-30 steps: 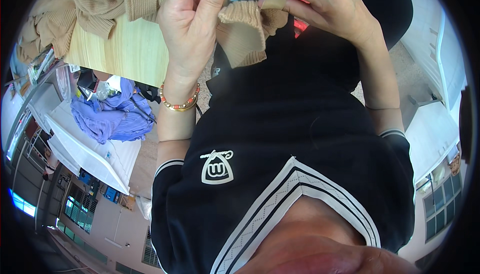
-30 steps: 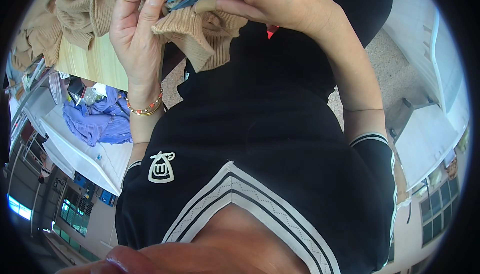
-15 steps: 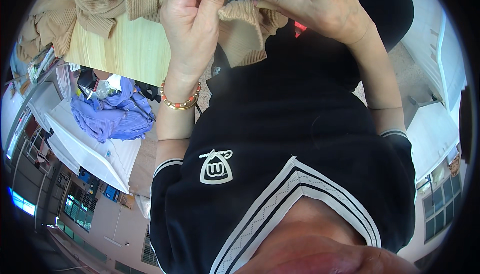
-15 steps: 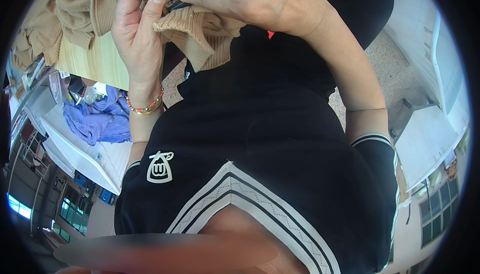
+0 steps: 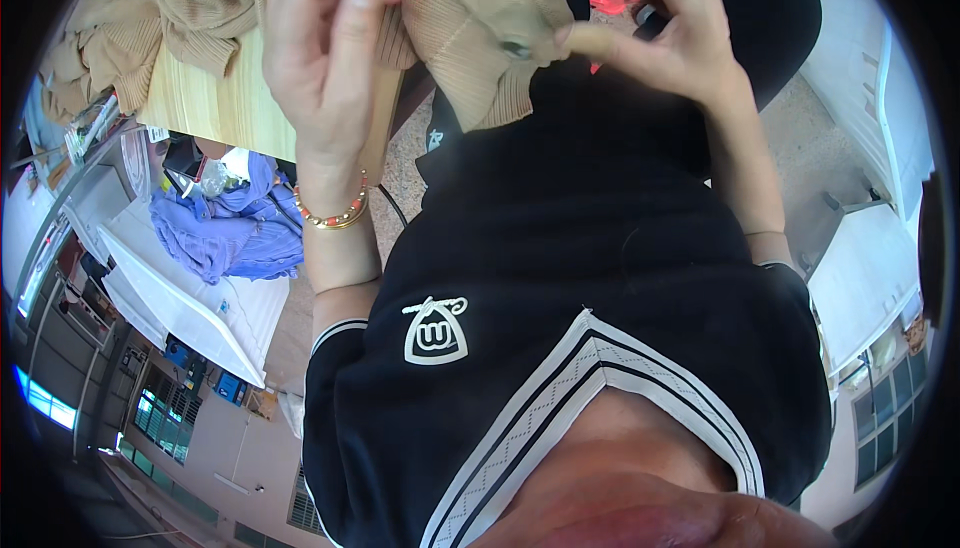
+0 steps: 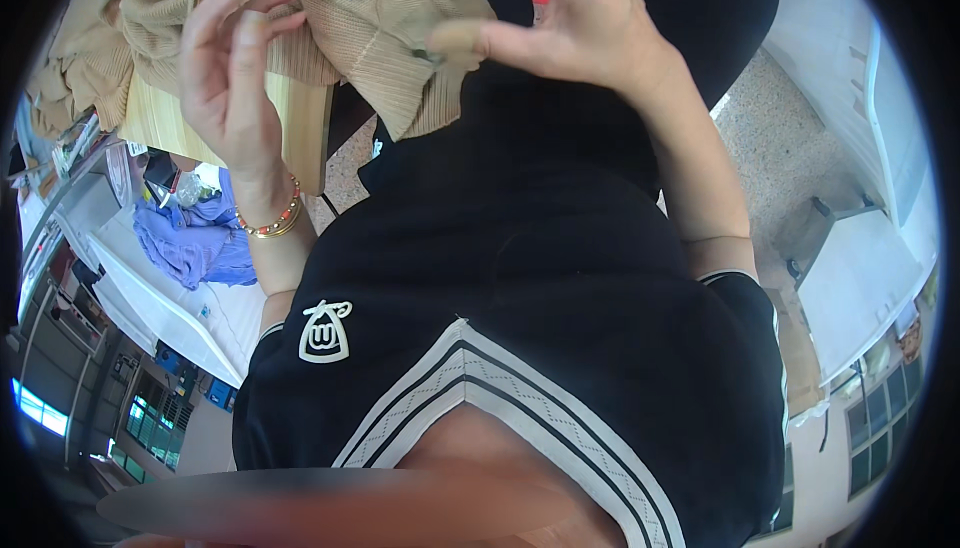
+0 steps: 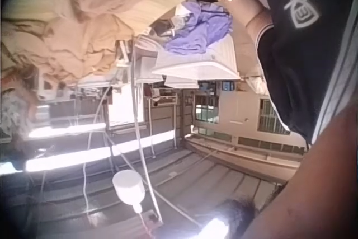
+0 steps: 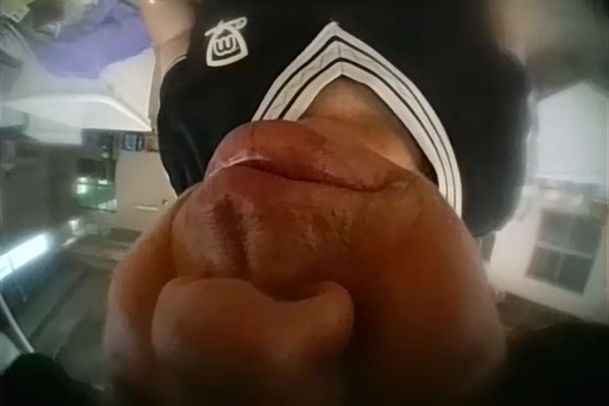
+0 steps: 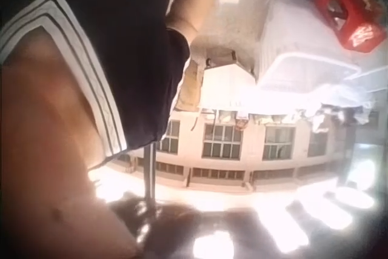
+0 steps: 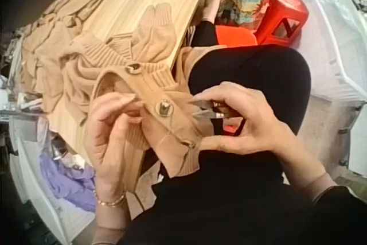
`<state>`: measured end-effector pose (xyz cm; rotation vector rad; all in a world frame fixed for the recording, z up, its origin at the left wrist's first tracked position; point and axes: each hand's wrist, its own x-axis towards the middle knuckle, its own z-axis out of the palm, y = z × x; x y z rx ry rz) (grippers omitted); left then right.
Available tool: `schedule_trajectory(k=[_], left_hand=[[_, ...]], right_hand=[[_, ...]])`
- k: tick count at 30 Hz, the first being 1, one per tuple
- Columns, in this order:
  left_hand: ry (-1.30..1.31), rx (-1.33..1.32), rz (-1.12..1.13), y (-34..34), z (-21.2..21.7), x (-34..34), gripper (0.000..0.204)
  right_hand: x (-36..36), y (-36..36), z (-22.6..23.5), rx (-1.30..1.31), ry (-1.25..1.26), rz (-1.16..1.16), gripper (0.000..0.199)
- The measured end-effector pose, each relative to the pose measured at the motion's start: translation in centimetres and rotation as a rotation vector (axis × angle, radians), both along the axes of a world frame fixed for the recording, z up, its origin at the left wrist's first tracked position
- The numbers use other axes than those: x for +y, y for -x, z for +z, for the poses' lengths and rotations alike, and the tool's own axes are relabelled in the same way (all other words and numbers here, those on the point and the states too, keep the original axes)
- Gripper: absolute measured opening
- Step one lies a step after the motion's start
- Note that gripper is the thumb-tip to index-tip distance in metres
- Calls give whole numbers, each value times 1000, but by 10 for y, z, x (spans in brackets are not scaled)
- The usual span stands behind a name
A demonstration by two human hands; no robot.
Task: Trimming loose threads from knitted sweaters using small handheld scissors.
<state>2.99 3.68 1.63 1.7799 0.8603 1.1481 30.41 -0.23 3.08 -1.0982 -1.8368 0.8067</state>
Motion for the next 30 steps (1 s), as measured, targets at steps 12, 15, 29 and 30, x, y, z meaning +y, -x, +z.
schedule_trajectory(k=[12, 15, 29, 30], left_hand=[[-585, 904, -338, -35, 21, 37, 34], [-565, 904, -316, -30, 39, 37, 21], [339, 237, -37, -50, 40, 47, 19], [361, 130, -84, -50, 39, 48, 19]], right_hand=[[-46, 15, -64, -255, 65, -153, 59], [-41, 16, -61, -173, 76, -176, 50], [-11, 9, -56, 933, 602, -120, 13], [-10, 12, -67, 888, 544, -155, 13]])
